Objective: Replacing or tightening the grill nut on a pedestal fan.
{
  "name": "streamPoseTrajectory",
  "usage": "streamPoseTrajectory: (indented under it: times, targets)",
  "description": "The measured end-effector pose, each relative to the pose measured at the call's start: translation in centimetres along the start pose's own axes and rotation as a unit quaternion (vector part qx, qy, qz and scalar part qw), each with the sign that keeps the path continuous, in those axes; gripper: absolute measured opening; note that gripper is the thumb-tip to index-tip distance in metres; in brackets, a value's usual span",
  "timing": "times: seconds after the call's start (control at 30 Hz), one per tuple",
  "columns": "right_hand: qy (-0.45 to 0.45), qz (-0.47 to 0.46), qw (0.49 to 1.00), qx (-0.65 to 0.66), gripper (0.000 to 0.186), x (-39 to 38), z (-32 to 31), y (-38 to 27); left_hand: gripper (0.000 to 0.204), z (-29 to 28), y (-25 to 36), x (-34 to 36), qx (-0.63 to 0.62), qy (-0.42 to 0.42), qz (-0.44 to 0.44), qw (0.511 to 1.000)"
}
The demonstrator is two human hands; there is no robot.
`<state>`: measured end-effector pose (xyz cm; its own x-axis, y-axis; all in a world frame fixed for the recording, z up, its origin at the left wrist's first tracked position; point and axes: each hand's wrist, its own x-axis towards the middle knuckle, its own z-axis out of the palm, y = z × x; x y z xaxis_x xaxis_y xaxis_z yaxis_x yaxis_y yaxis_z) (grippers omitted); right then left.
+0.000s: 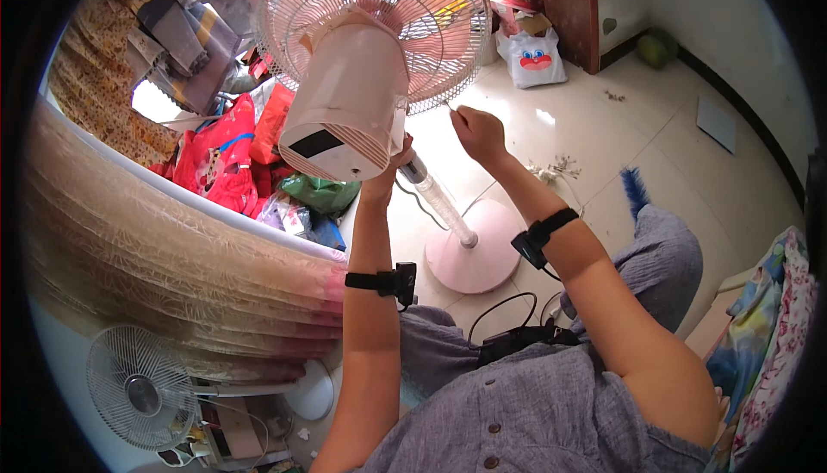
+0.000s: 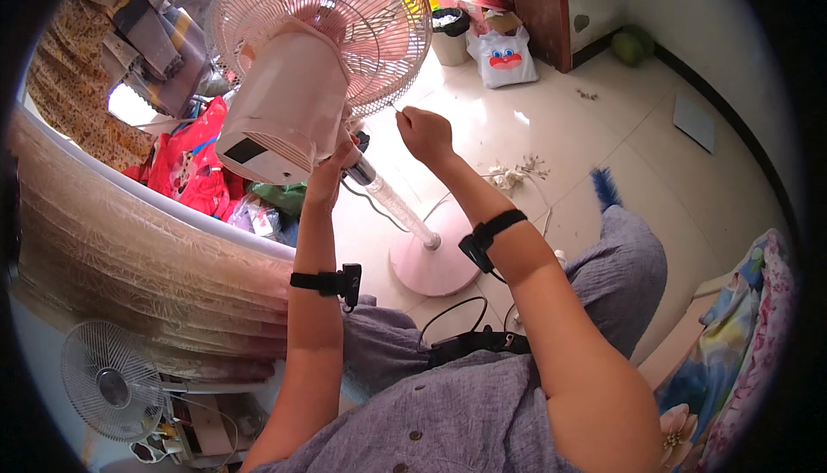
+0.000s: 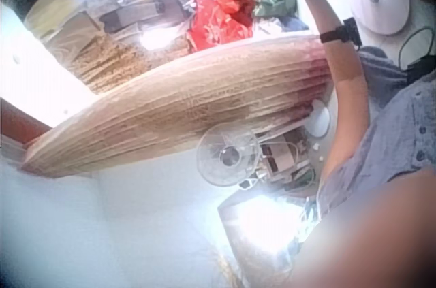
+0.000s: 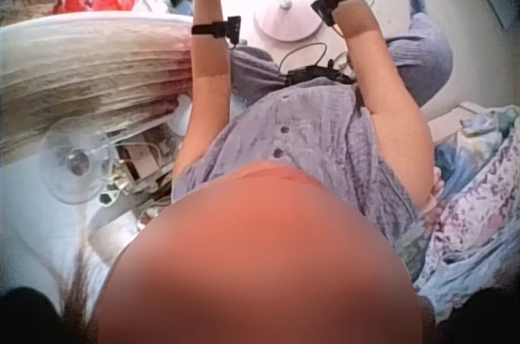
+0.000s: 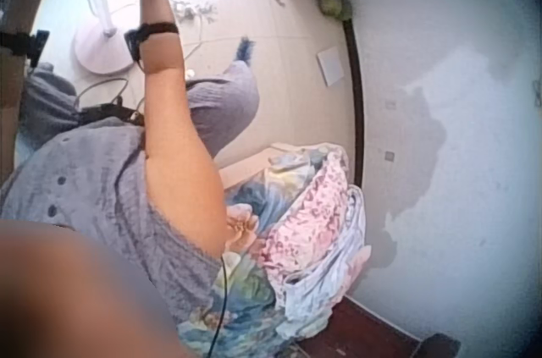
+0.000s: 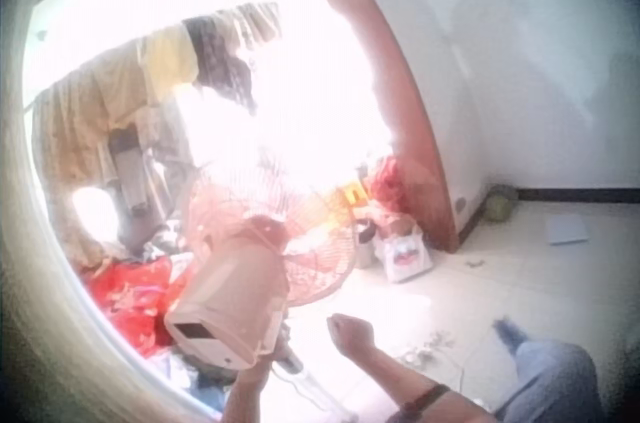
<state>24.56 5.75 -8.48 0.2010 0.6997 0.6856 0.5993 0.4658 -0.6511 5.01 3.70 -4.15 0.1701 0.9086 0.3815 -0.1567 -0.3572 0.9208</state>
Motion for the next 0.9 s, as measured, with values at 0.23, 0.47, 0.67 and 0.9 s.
streamPoseTrajectory:
  times: [0.23, 0.47, 0.67, 0.9]
  targets:
    - [0.063, -0.045, 0.995, 0.061, 0.029, 0.1, -0.7, -3.4, 0.023, -0.1, 0.4, -0.2, 0.009, 0.01, -0.023, 1.0]
    - [0.001, 0.068, 0.998, 0.01, 0.03, 0.5, -0.4, -1.9, 0.027, -0.5, -0.5, 0.0, -0.013, 0.032, 0.005, 0.999]
    - [-0.025, 0.039, 0.999, 0.012, 0.029, 0.3, -0.5, -2.6, 0.045, -0.2, 0.0, -0.3, 0.006, 0.017, -0.003, 1.0]
    - [-0.035, -0.004, 0.999, 0.002, 0.029, 2.6, -0.8, -6.0, 0.03, -0.7, -0.3, -0.2, -0.014, -0.007, 0.013, 1.0]
